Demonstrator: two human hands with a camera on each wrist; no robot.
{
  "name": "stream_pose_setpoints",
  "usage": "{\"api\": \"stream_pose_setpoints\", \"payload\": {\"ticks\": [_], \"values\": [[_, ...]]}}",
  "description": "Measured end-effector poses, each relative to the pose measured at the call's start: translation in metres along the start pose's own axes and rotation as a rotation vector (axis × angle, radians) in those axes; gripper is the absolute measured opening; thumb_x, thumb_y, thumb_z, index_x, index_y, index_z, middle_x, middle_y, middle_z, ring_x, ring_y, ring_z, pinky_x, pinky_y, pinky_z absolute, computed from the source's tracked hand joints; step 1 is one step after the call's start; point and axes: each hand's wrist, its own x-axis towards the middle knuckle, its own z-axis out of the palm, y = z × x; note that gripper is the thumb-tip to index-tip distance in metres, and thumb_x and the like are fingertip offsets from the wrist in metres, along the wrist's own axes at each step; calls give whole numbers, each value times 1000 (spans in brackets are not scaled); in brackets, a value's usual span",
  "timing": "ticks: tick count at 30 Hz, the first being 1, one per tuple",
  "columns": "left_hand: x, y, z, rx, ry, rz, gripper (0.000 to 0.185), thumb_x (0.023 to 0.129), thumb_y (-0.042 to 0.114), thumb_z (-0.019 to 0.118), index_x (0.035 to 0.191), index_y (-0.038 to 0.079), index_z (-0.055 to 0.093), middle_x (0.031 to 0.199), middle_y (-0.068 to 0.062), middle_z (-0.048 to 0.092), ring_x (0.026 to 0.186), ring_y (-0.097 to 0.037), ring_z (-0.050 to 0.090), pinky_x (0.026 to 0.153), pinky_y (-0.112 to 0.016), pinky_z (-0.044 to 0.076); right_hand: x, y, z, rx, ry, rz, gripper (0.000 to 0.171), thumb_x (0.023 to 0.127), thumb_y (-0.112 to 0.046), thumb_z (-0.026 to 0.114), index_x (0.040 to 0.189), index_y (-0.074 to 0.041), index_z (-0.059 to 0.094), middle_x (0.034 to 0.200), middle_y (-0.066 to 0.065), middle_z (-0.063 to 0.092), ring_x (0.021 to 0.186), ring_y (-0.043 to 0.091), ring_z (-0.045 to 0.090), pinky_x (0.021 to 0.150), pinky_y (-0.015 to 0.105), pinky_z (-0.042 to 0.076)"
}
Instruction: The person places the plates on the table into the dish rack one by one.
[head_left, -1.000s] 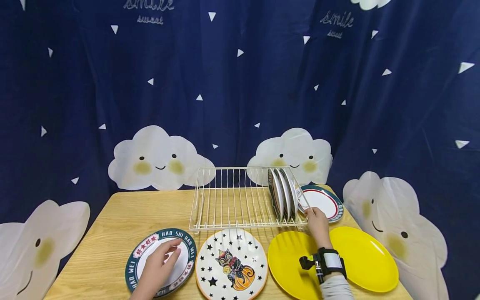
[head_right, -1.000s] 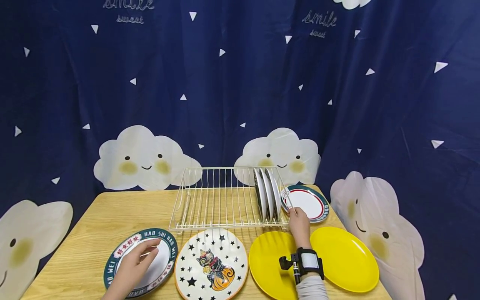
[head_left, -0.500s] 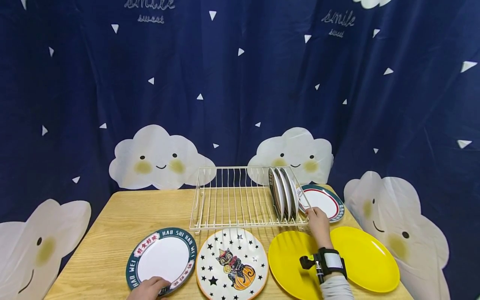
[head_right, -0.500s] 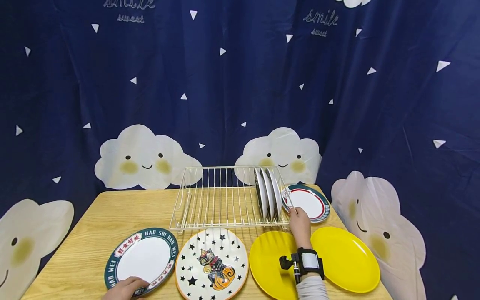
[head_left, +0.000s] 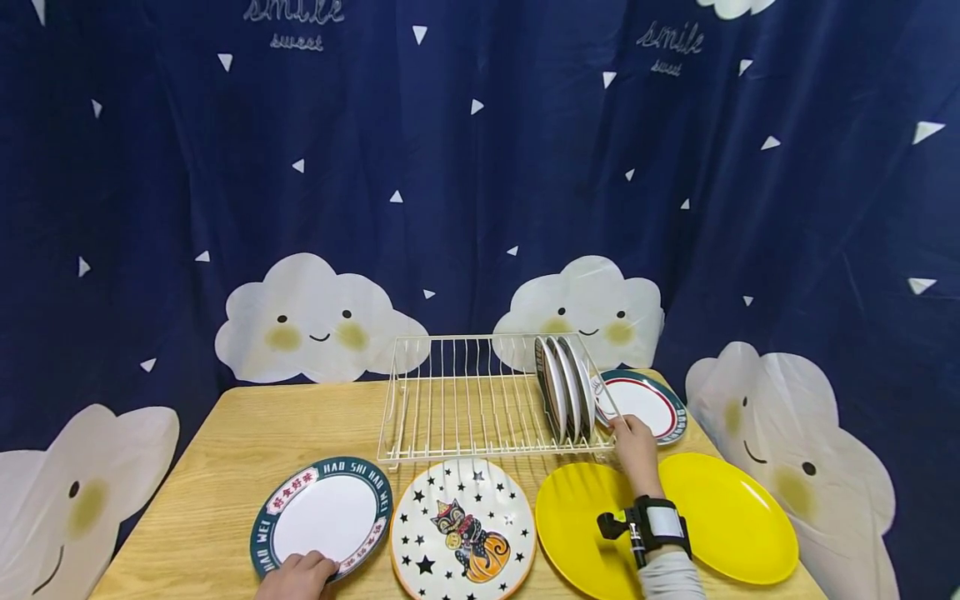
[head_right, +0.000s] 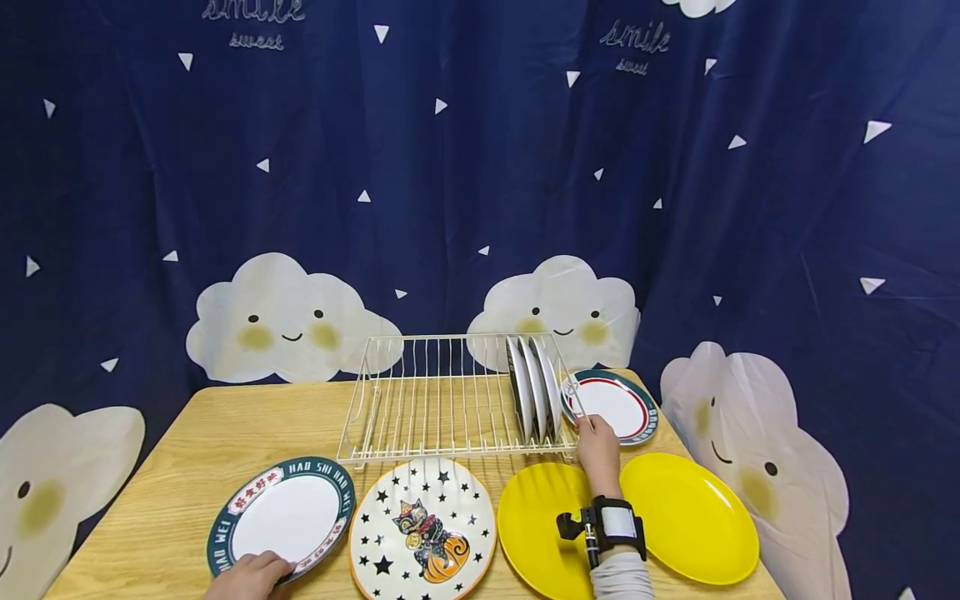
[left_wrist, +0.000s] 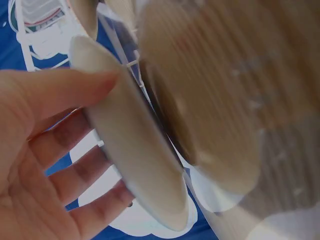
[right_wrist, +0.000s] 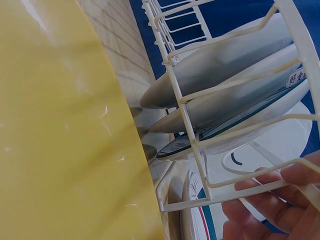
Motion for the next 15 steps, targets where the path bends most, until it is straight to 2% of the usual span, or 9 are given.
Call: {"api": "stream_pose_setpoints", "payload": {"ticks": [3,6,10,12,13,14,15], "values": [[-10,-3,-4,24,155,23,24,71,31,70,90,17,64,85,7,58,82,-17,55,77,-41,47,0,-1,0,0,-2,1,32,93,-19,39,95,4,61,81,16,58,67,23,46,56,27,33],[-19,-4,-8,49,340,35,17,71,18,69,87,16,63,83,5,59,81,-16,56,75,-37,48,0,-1,1,-4,-1,2,32,94,-19,38,96,3,61,81,16,58,67,23,46,56,27,33],[-25,-5,-12,58,615,21,17,69,10,73,81,14,62,75,4,57,71,-12,54,66,-31,48,1,-1,0,2,6,7,31,94,-19,39,95,3,61,80,16,57,67,22,46,57,26,33],[-26,-6,-12,47,731,9,19,66,7,75,79,12,61,72,2,55,67,-12,52,61,-30,47,0,-1,0,4,6,7,31,94,-19,39,95,3,61,80,16,58,67,22,46,57,26,33],[-27,-8,-12,41,783,11,13,74,15,72,79,11,61,71,1,54,65,-12,51,60,-31,46,0,-1,0,2,4,9,31,94,-19,39,95,3,61,80,16,58,67,23,46,57,26,33],[-27,-10,-12,32,833,11,14,81,23,66,79,10,61,71,0,55,64,-13,51,58,-31,46,0,0,0,-1,2,12,31,94,-19,39,95,3,61,80,16,58,67,23,46,57,26,34],[-28,-12,-12,20,881,18,24,87,31,57,79,9,61,72,-2,56,64,-14,52,58,-32,46,0,0,0,-4,-2,10,31,94,-19,39,96,3,61,81,17,58,67,23,46,57,26,33]]}}
